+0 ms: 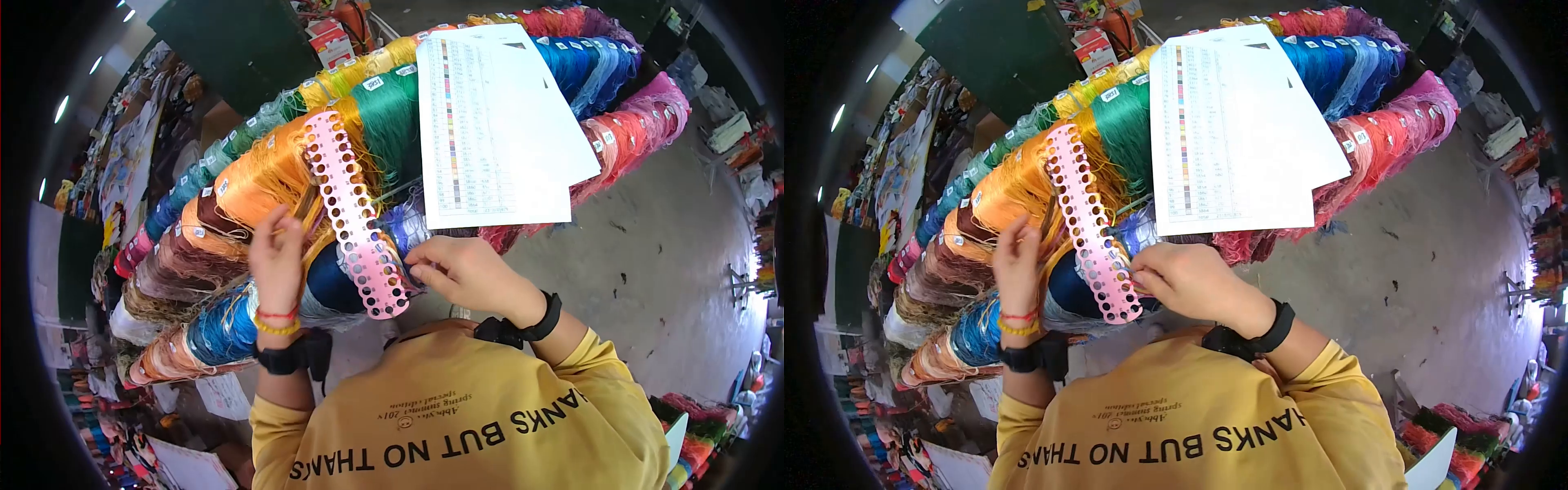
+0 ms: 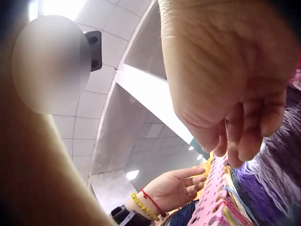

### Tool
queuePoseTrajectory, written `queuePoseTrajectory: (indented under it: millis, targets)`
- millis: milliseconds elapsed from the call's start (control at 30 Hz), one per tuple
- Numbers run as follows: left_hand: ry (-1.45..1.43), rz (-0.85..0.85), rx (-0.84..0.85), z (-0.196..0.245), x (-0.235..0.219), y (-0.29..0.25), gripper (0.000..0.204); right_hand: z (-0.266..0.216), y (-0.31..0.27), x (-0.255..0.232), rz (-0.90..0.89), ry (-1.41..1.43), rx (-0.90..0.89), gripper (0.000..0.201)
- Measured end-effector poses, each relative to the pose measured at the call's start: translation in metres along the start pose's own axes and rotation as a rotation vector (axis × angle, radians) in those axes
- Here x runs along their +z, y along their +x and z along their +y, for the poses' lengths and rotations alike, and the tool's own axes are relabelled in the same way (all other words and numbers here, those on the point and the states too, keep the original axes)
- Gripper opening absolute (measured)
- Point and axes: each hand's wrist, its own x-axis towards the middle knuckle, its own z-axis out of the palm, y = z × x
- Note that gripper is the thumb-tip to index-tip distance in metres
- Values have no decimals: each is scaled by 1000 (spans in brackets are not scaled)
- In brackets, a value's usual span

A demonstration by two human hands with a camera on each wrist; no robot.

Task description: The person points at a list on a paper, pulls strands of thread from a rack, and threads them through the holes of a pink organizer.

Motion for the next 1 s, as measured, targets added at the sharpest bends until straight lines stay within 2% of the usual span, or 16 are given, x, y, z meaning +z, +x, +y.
queuePoseTrajectory:
  millis: [33,167,200,300,367,400,533,600,633,667,733,867,1000]
  targets:
    - [26,3,6,-1,-14,-4,27,-3,3,0,4,-33,-56,15]
    - [76,101,37,-5,-81,-11,17,-24,15,7,9,-69,-56,16]
    - [105,165,-17,-9,-101,-13,16,-32,17,9,-1,-86,-57,15]
    - [157,213,-18,-27,-176,-12,15,-62,28,25,-34,-146,-56,18]
    - [197,263,-1,-29,-212,-14,15,-85,36,46,-13,-127,-98,18]
    - [141,221,17,-46,-242,-10,15,-98,41,58,-2,-120,-119,18]
    - [130,248,5,-84,-329,-3,16,-157,65,116,-164,34,-67,16]
    - [150,279,-26,-98,-370,-9,17,-171,76,148,-181,-16,-115,17]
    - [98,374,-89,-89,-372,-15,17,-176,82,161,-190,-37,-137,18]
    - [20,341,-182,-90,-389,-22,17,-179,90,175,-204,-42,-172,18]
    - [175,417,-25,-99,-418,-30,18,-201,107,192,-282,-76,-125,19]
    - [11,505,-43,-121,-490,-37,12,-240,139,226,-345,15,-71,19]
    - [10,547,-76,-132,-526,-31,13,-262,176,260,-458,-11,-264,18]
